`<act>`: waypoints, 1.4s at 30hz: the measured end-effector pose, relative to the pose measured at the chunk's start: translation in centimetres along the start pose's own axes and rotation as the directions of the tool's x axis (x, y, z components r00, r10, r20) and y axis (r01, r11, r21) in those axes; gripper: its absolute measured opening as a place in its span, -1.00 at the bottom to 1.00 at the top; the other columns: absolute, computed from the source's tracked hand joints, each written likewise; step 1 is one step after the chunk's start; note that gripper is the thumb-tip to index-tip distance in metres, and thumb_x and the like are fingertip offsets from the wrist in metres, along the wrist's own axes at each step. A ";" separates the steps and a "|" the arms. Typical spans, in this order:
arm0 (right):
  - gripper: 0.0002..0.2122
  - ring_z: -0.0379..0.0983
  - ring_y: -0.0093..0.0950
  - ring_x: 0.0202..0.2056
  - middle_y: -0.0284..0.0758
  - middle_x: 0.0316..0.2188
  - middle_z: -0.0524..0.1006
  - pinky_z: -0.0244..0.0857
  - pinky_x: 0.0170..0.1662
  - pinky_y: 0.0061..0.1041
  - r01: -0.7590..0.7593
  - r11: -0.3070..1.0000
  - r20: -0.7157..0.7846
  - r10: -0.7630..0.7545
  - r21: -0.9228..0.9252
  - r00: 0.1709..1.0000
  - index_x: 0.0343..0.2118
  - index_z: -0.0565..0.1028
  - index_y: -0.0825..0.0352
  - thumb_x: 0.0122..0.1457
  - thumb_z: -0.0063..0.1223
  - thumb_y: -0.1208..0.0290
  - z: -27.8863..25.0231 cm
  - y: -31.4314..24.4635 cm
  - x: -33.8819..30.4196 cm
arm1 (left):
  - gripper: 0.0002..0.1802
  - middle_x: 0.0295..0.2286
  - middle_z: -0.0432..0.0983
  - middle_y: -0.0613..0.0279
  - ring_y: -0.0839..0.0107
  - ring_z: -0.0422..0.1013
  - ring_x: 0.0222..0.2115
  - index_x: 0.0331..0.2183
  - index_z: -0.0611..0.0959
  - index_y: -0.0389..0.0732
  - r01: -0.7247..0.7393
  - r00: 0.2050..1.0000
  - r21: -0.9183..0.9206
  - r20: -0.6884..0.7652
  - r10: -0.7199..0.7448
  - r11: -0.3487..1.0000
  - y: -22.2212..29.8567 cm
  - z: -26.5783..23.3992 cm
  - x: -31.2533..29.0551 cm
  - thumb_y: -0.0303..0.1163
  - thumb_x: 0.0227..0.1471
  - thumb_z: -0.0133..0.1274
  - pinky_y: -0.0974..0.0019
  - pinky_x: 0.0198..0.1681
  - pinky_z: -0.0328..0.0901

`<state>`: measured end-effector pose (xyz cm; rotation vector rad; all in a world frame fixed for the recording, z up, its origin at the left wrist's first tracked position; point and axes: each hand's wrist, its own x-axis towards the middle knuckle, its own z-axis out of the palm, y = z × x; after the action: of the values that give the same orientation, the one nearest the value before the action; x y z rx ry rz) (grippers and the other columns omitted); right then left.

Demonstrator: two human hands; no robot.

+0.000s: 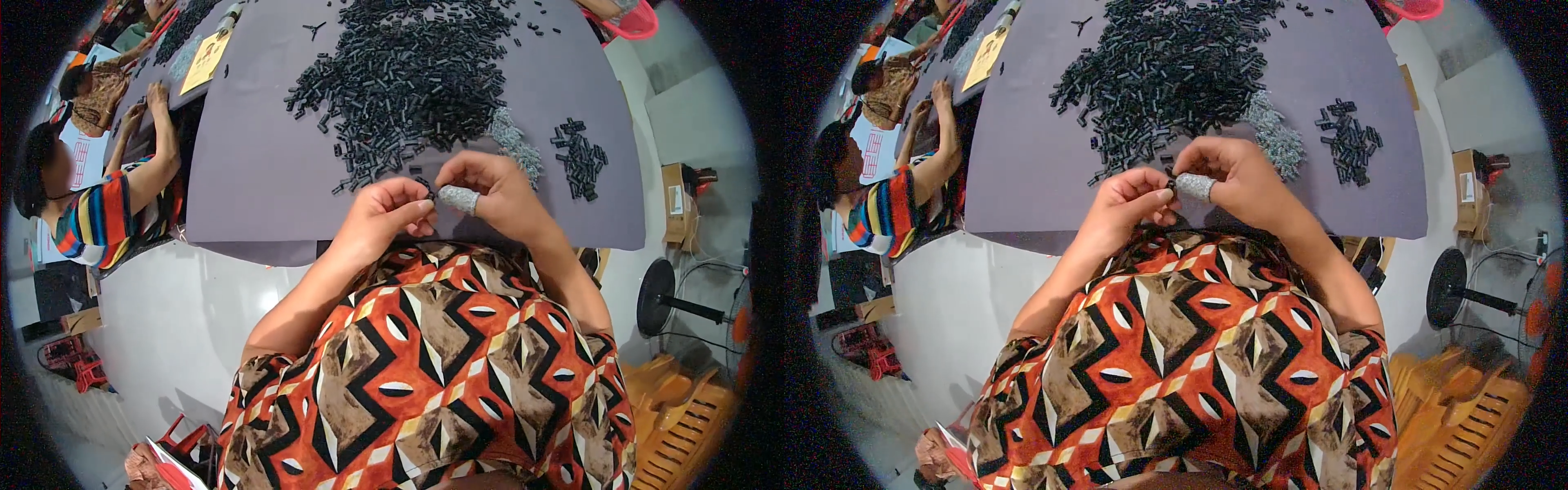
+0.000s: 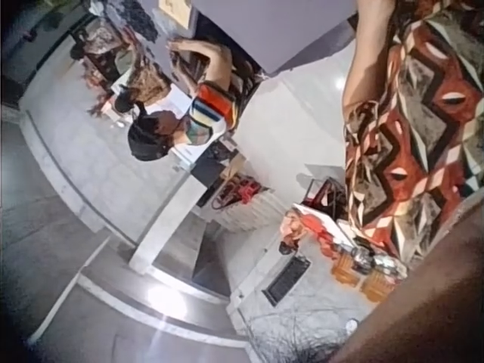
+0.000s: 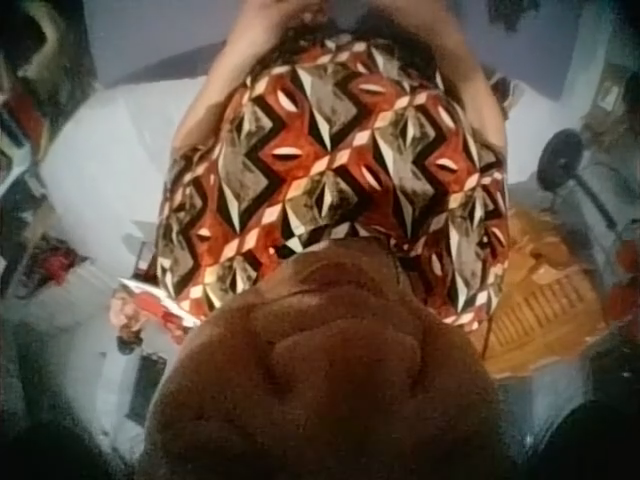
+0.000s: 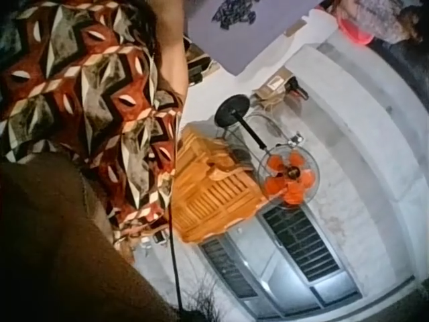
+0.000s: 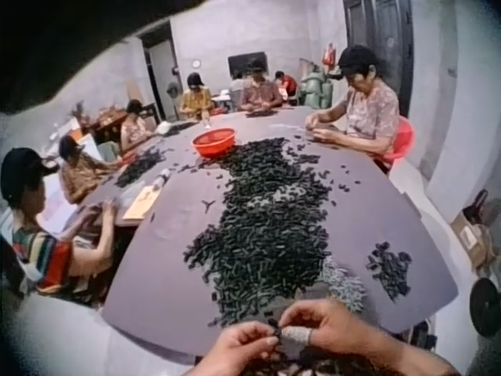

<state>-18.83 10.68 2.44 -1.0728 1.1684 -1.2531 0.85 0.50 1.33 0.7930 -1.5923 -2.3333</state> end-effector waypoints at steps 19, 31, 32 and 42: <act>-0.88 0.49 -0.68 -0.35 -0.43 -0.40 0.56 0.37 -0.25 -0.66 -0.012 0.994 0.049 0.017 -0.106 0.999 -0.26 0.52 0.42 0.12 0.14 0.61 -0.6 0.2 0.0 | -0.86 -0.40 0.60 0.22 0.60 0.47 -0.49 -0.22 0.57 -0.33 -0.035 0.998 0.020 0.060 0.034 0.999 -0.5 0.3 0.4 -0.50 0.19 0.02 0.57 -0.39 0.37; -0.89 0.46 -0.57 -0.51 -0.28 -0.57 0.54 0.32 -0.41 -0.52 0.086 0.897 0.024 -0.083 -0.434 0.996 -0.43 0.49 0.44 0.03 0.15 0.50 0.0 -0.8 -0.1 | -0.78 -0.38 0.62 0.16 0.40 0.54 -0.45 -0.16 0.62 -0.28 -0.177 0.956 0.651 -0.063 0.285 0.738 -0.9 1.9 -0.6 -0.46 0.11 0.12 0.37 -0.35 0.41; -0.89 0.47 -0.55 -0.51 -0.26 -0.58 0.53 0.32 -0.42 -0.50 0.068 0.891 0.017 -0.067 -0.449 0.998 -0.43 0.49 0.44 0.02 0.14 0.50 -0.1 -0.4 -0.1 | -0.78 -0.38 0.62 0.16 0.40 0.54 -0.45 -0.16 0.62 -0.28 -0.178 0.956 0.651 -0.062 0.286 0.738 -1.2 1.8 -0.4 -0.46 0.11 0.12 0.37 -0.35 0.41; -0.89 0.50 -0.49 -0.50 -0.23 -0.57 0.56 0.33 -0.41 -0.49 0.102 0.834 -0.015 -0.131 -0.543 0.991 -0.42 0.53 0.44 -0.01 0.13 0.52 0.2 -1.0 -0.8 | -0.84 -0.48 0.58 0.20 0.37 0.48 -0.52 -0.25 0.64 -0.29 -0.332 0.918 0.723 0.098 0.385 0.606 -0.8 1.1 0.7 -0.46 0.09 0.13 0.35 -0.45 0.35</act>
<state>-18.69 11.42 3.45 -1.5544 1.5721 -1.0651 -0.24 1.36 0.64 0.5717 -2.4169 -1.3249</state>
